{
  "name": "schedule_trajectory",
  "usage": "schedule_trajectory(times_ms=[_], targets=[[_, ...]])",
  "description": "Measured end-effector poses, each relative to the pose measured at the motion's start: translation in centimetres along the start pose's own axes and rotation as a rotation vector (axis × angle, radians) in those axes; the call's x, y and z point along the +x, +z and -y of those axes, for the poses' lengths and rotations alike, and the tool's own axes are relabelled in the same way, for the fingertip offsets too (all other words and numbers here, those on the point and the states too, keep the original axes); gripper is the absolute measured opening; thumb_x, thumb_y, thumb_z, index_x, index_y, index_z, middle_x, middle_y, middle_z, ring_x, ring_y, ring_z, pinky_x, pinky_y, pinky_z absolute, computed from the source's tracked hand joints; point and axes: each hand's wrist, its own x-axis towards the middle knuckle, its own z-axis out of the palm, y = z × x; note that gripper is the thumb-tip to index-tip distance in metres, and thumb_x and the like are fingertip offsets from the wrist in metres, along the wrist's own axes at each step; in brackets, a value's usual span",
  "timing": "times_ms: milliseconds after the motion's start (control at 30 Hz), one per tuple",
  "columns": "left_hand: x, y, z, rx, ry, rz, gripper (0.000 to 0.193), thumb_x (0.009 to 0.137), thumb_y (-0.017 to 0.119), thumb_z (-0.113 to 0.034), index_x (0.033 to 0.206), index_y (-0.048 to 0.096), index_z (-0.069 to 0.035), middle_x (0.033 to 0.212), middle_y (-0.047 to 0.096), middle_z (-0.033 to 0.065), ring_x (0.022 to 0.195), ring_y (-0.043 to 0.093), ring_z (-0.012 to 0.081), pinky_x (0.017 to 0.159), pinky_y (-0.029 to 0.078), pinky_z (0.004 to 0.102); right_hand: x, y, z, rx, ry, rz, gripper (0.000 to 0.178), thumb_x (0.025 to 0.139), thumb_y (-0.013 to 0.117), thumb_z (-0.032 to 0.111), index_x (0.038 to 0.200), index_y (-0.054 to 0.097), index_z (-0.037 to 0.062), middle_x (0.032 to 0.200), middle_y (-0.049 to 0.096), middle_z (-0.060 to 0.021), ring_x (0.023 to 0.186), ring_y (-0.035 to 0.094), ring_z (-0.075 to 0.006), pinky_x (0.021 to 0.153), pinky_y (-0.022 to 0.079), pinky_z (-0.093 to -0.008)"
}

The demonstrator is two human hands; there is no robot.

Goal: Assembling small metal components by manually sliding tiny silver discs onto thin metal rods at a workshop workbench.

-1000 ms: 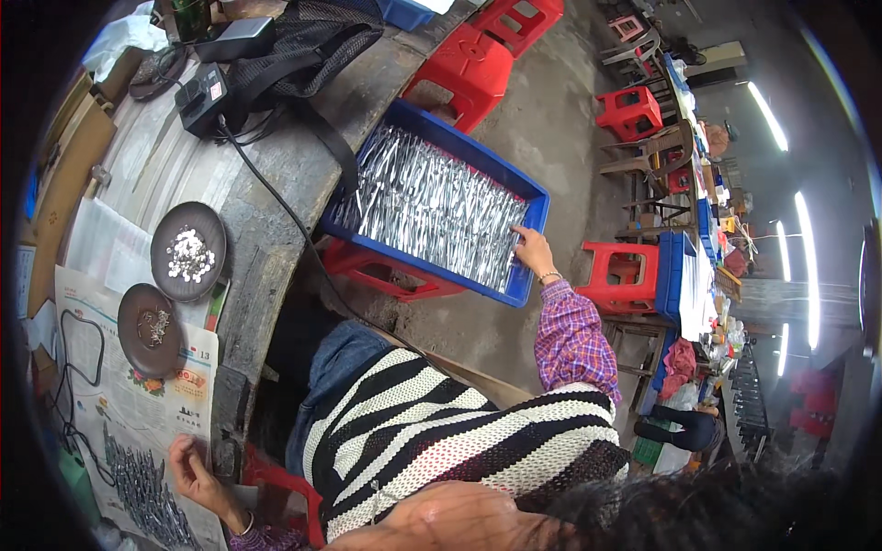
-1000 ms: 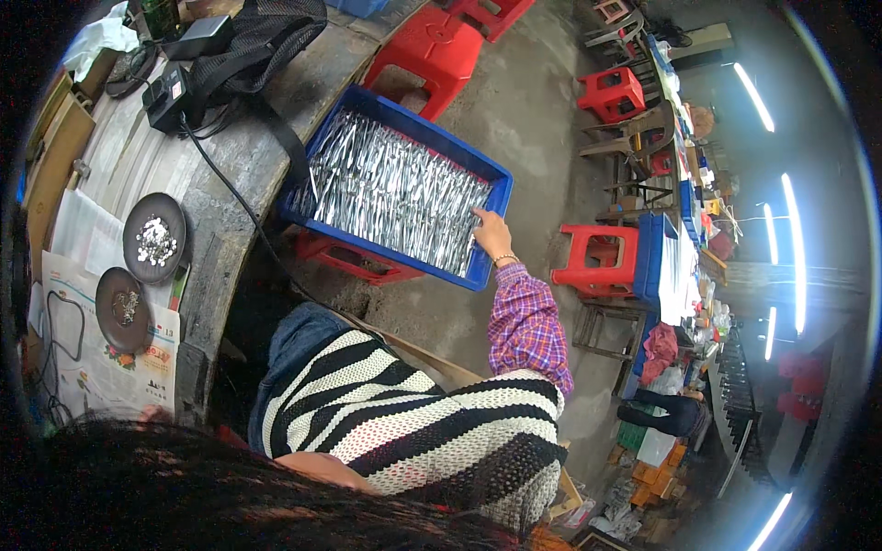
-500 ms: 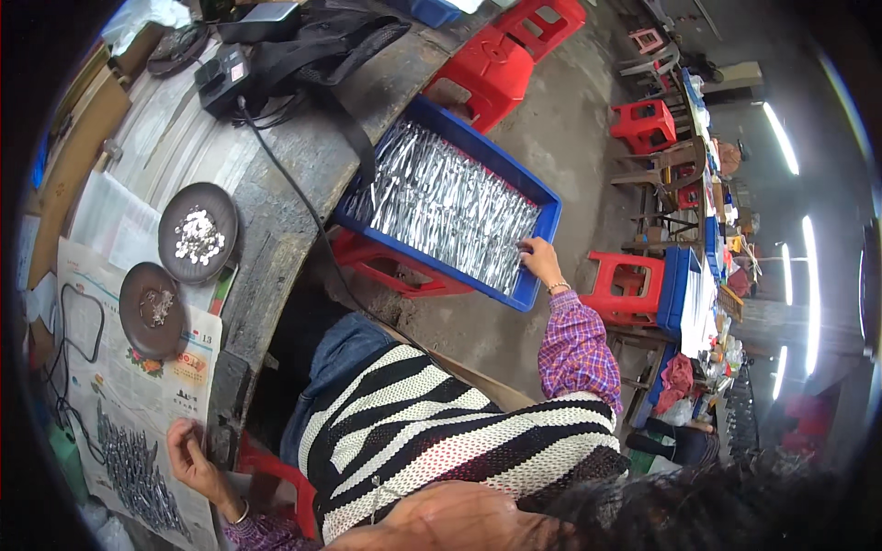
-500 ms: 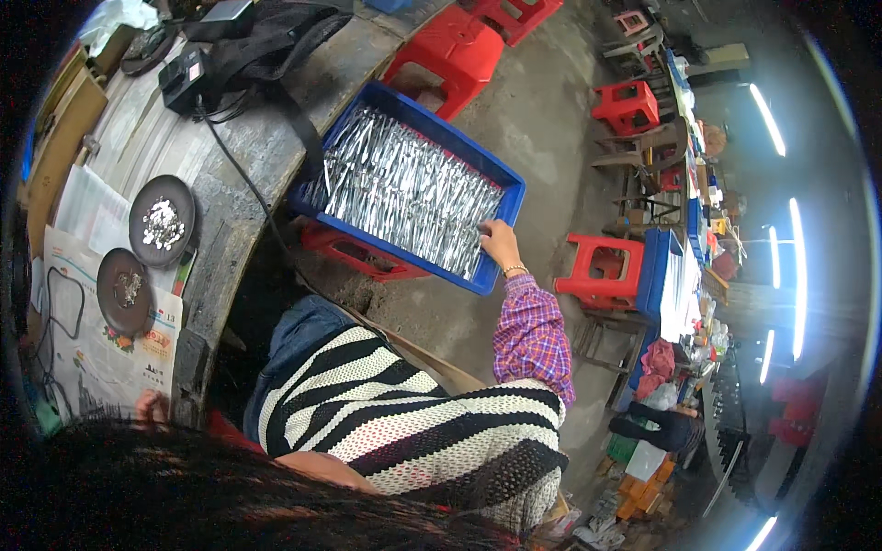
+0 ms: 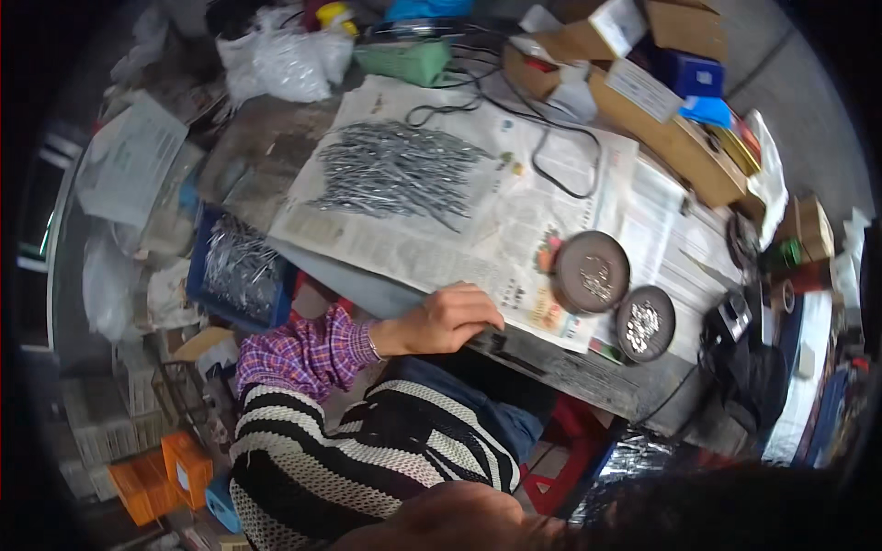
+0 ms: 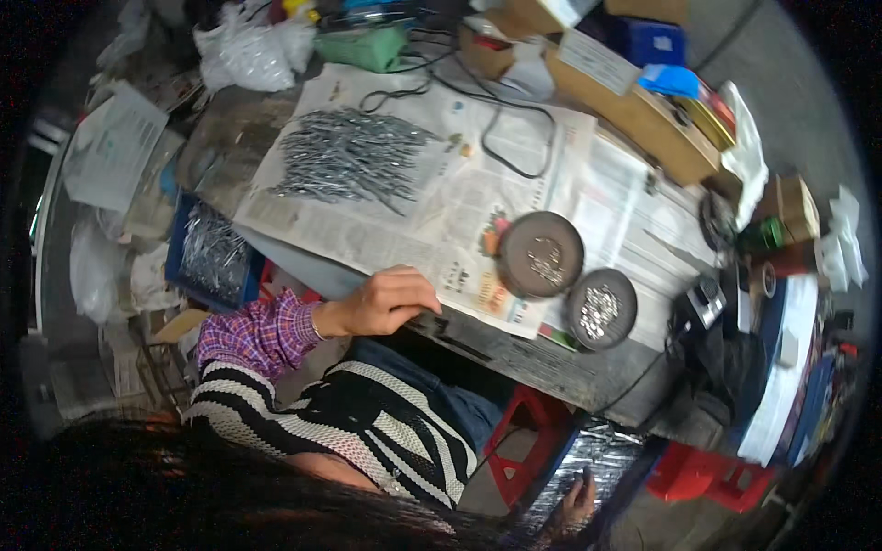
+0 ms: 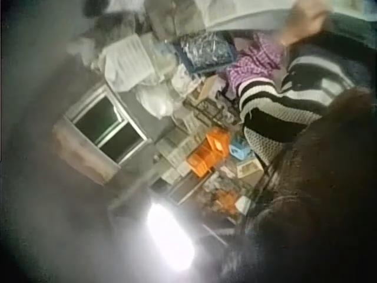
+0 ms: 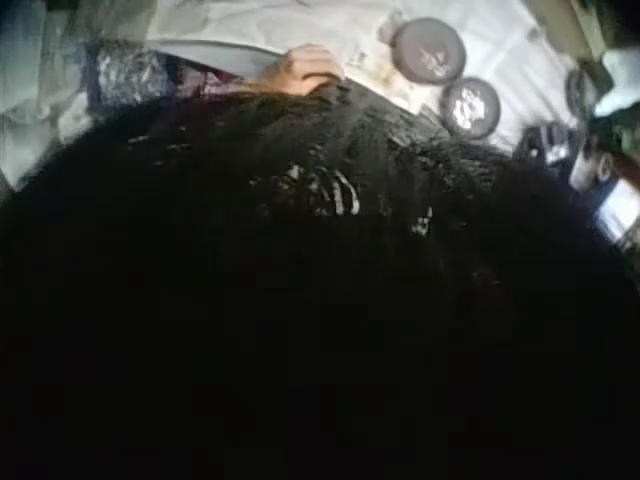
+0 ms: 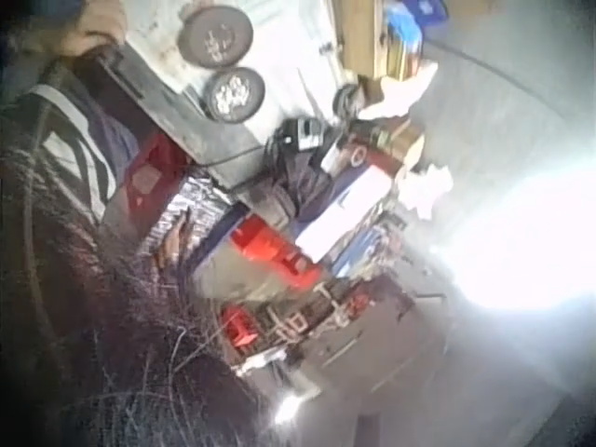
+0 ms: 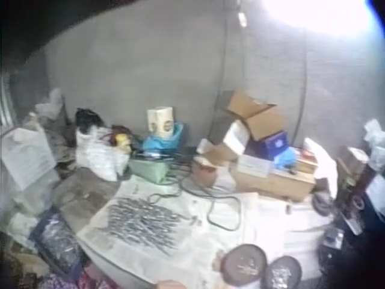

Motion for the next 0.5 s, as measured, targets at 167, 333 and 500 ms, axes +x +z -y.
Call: schedule_trajectory(times_ms=[167, 333, 500], targets=[[-1.5, -1.0, 0.8, 0.070, 0.024, -0.048, 0.020, 0.070, 0.064, 0.005, 0.089, 0.063, -0.001, 0.088, 0.063, 0.0098, 0.084, 0.060, 0.0285, 0.075, 0.048, 0.0363, -0.3, 4.6, 8.6, -0.024, -0.204, 0.199, 0.029, 0.087, 0.055, 0.000, 0.115, 0.060, -0.0001, 0.096, 0.065, -0.0129, 0.085, 0.063, -0.0225, 0.073, 0.050, -0.0302], [-1.7, -3.0, 1.8, 0.125, 0.027, -0.089, 0.020, 0.070, 0.063, 0.006, 0.089, 0.064, 0.000, 0.088, 0.063, 0.0102, 0.085, 0.061, 0.0274, 0.075, 0.049, 0.0359, 9.6, 13.3, 22.2, -0.076, -0.407, 0.345, 0.028, 0.083, 0.057, -0.004, 0.111, 0.062, 0.0006, 0.094, 0.066, -0.0135, 0.084, 0.064, -0.0246, 0.074, 0.050, -0.0307], [-2.2, -7.6, 2.1, 0.210, -0.128, -0.140, 0.020, 0.074, 0.061, 0.005, 0.092, 0.064, -0.002, 0.090, 0.064, 0.0119, 0.086, 0.061, 0.0275, 0.076, 0.049, 0.0355, 9.4, 16.0, 28.2, -0.106, -0.279, 0.545, 0.031, 0.077, 0.055, -0.008, 0.104, 0.064, 0.0037, 0.090, 0.064, -0.0152, 0.082, 0.064, -0.0303, 0.073, 0.050, -0.0318]])
